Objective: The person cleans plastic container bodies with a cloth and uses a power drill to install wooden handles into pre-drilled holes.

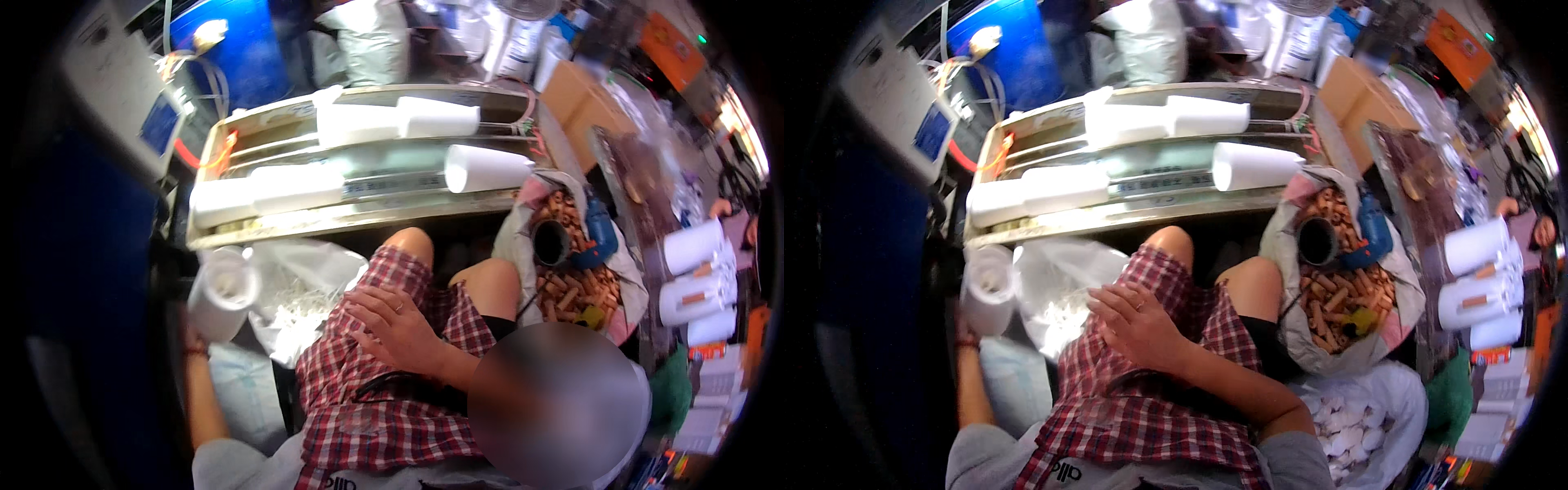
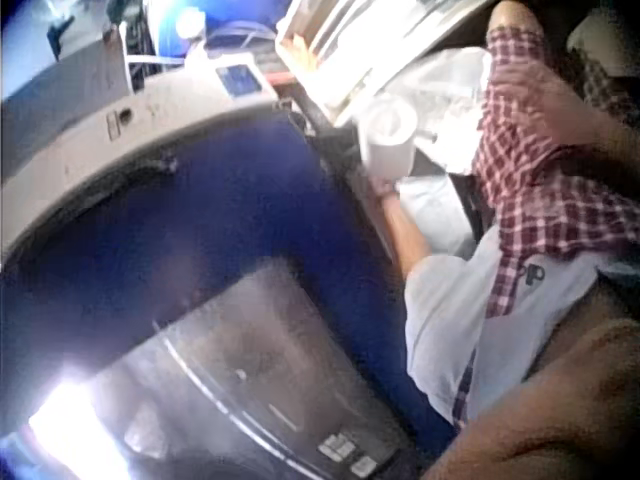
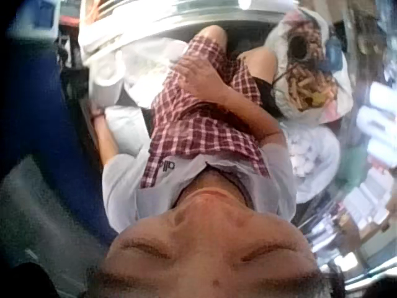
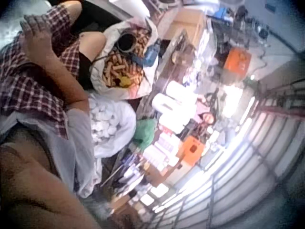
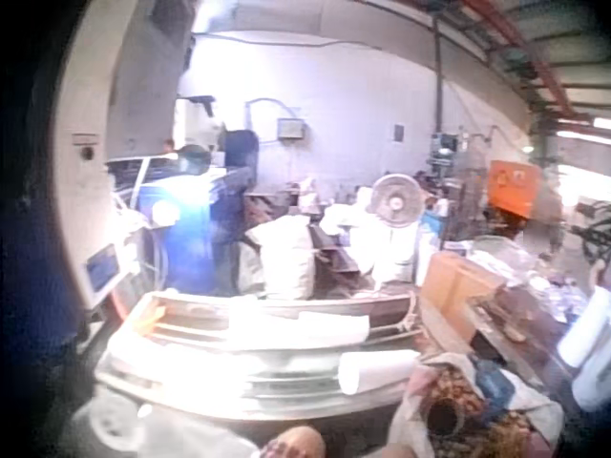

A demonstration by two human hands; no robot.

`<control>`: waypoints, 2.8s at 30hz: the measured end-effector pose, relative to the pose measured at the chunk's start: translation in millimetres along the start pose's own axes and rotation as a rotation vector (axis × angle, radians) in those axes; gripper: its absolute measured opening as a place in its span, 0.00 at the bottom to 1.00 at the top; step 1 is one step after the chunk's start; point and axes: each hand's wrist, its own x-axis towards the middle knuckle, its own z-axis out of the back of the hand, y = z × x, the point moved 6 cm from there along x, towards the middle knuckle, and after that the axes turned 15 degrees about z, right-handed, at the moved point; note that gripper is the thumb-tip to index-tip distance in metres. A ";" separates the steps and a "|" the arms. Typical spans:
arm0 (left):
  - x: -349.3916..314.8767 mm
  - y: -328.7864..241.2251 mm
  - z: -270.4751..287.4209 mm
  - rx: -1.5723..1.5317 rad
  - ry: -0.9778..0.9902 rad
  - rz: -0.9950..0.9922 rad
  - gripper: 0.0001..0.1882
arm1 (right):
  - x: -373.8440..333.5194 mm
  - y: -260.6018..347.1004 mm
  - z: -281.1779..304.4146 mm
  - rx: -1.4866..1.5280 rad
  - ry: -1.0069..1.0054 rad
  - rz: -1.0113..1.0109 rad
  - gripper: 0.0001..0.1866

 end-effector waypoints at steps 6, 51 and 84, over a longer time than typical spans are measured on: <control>-12.9 52.8 -195.1 -0.052 0.179 0.385 0.28 | 14.5 8.8 -33.6 -0.142 0.071 0.125 0.28; 67.0 27.5 -476.1 0.026 0.408 0.110 0.27 | -245.8 -73.4 211.6 -0.872 -0.198 -0.929 0.30; 142.6 74.1 -541.4 2.198 0.032 -0.875 0.14 | -307.3 -36.0 191.4 0.576 -1.744 -0.759 0.22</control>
